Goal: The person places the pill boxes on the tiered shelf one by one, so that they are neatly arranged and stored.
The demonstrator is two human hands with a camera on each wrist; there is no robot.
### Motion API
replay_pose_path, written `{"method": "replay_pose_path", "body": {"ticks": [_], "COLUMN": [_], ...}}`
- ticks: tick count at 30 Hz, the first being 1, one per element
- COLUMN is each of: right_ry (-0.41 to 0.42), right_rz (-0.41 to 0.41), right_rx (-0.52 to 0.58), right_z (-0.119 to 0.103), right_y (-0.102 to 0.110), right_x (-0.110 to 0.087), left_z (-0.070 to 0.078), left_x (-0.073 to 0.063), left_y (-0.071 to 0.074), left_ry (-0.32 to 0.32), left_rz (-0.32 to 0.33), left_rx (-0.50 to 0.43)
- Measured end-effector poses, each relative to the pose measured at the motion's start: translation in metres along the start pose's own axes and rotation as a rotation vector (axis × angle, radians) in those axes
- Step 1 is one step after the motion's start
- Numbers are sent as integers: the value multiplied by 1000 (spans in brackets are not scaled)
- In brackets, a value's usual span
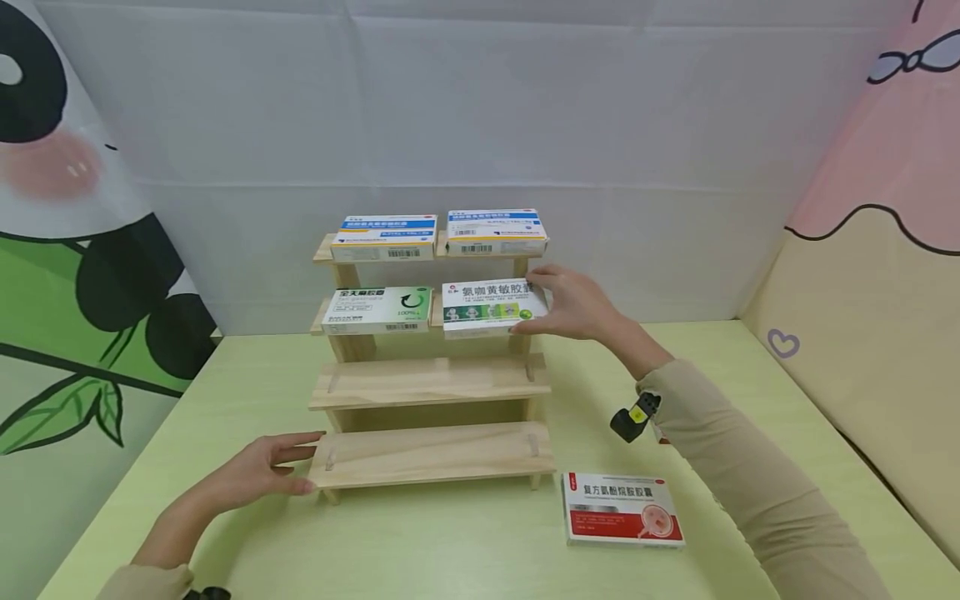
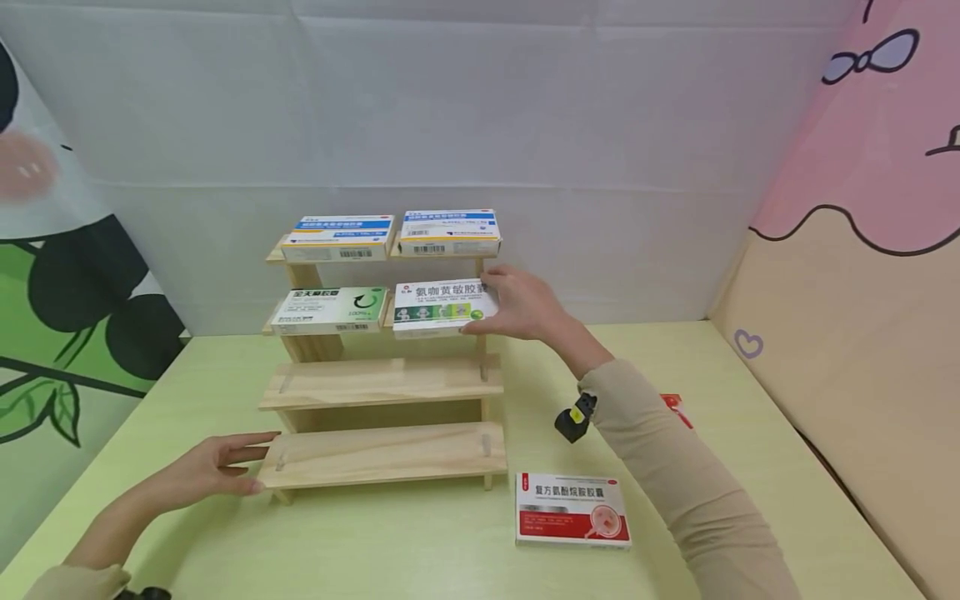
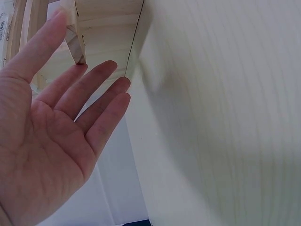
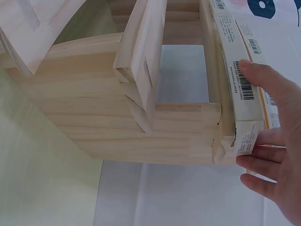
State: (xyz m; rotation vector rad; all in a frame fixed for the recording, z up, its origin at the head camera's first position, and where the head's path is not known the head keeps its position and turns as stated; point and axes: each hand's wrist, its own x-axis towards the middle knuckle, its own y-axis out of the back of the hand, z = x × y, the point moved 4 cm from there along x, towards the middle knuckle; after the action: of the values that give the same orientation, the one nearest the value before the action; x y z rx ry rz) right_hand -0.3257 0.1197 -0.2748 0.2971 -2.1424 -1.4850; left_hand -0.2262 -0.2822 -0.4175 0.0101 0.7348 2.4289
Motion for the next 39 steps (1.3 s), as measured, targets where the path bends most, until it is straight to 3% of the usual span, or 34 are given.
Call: {"method": "replay_pose_path", "body": {"ticks": [20,39], "right_ry": [-53,-15], "right_rz": [-21,27], "right_rx": [117,157], "right_z": [5,5], "right_y": [-9,-12], "right_x": [-2,1], "left_z": [0,2], "left_x": [0,-1], "left_y": [-1,-1], "left_ry": [-19,-15], "left_rz": [-2,2], "left_rx": [-39,-37]}}
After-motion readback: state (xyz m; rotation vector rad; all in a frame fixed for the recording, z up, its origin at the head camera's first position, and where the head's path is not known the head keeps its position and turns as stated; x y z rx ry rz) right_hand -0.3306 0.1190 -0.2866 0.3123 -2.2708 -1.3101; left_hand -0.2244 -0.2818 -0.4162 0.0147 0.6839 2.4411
